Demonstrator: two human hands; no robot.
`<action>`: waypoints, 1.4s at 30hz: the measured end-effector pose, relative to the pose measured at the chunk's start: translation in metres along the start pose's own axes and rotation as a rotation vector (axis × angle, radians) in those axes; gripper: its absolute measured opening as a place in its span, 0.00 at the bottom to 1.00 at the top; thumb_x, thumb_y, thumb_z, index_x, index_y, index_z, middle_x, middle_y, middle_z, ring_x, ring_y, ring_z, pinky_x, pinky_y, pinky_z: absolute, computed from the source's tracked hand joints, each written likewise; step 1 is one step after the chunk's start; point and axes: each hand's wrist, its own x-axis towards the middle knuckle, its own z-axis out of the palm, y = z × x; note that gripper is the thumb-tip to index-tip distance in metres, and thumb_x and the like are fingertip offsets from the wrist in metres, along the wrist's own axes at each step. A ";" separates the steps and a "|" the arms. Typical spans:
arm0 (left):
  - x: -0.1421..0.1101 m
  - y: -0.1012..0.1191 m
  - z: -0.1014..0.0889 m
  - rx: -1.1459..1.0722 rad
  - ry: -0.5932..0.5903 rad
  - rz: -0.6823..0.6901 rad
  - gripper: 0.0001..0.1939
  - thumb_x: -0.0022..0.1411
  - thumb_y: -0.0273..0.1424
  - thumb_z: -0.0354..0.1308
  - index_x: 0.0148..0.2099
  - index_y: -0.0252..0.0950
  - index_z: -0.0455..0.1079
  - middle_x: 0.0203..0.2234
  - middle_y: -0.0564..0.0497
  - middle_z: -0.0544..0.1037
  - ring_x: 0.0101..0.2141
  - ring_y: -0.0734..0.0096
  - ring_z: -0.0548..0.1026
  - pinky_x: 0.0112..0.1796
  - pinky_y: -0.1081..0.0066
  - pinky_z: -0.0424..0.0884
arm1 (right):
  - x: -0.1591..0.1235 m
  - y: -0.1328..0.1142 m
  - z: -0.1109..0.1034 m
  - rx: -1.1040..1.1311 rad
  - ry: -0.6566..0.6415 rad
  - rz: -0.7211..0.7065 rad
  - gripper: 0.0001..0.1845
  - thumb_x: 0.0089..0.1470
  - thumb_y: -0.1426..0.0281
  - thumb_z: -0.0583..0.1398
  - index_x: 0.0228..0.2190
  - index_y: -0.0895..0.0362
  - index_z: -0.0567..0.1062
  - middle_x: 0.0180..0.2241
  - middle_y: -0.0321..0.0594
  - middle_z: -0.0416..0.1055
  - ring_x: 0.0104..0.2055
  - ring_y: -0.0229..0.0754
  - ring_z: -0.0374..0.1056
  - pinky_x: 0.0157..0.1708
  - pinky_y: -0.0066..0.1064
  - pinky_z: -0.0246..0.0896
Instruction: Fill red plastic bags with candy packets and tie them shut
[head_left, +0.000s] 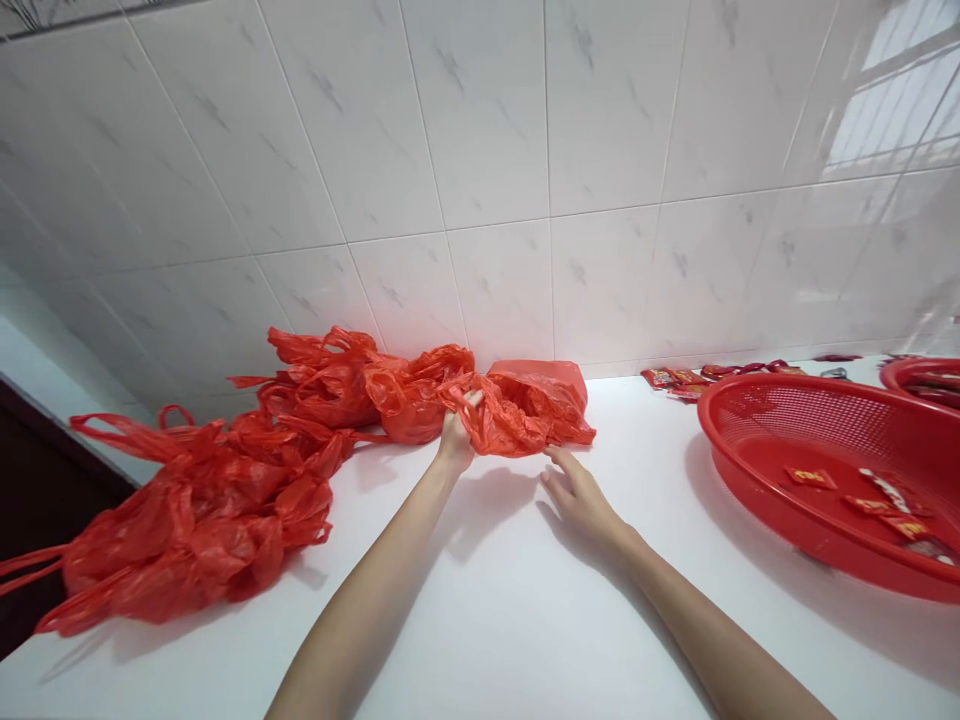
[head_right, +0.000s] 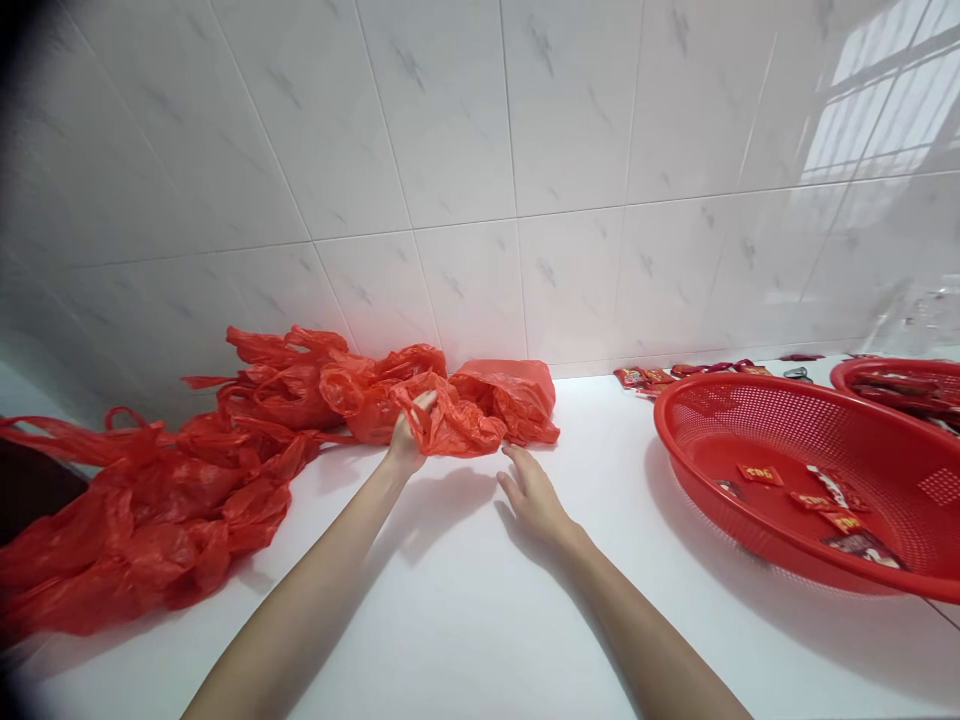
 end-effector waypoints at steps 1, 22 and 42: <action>-0.006 0.000 -0.002 0.021 -0.022 0.000 0.18 0.42 0.43 0.72 0.31 0.36 0.73 0.31 0.48 0.81 0.35 0.62 0.79 0.36 0.67 0.74 | 0.001 -0.004 -0.001 0.104 0.034 0.020 0.23 0.64 0.58 0.52 0.56 0.55 0.68 0.60 0.53 0.67 0.59 0.52 0.66 0.59 0.51 0.62; -0.061 -0.009 -0.034 0.138 -0.108 -0.186 0.14 0.39 0.37 0.72 0.27 0.33 0.78 0.18 0.53 0.73 0.20 0.77 0.67 0.22 0.76 0.62 | -0.004 -0.016 -0.032 0.058 0.279 0.159 0.18 0.41 0.72 0.55 0.37 0.54 0.75 0.41 0.42 0.77 0.36 0.45 0.73 0.38 0.39 0.71; -0.068 -0.004 -0.057 0.843 0.249 0.792 0.20 0.57 0.33 0.59 0.53 0.38 0.70 0.54 0.41 0.71 0.46 0.61 0.75 0.50 0.58 0.73 | -0.011 -0.053 -0.051 0.853 -0.102 0.506 0.34 0.36 0.72 0.66 0.50 0.53 0.71 0.39 0.40 0.78 0.38 0.45 0.74 0.37 0.38 0.72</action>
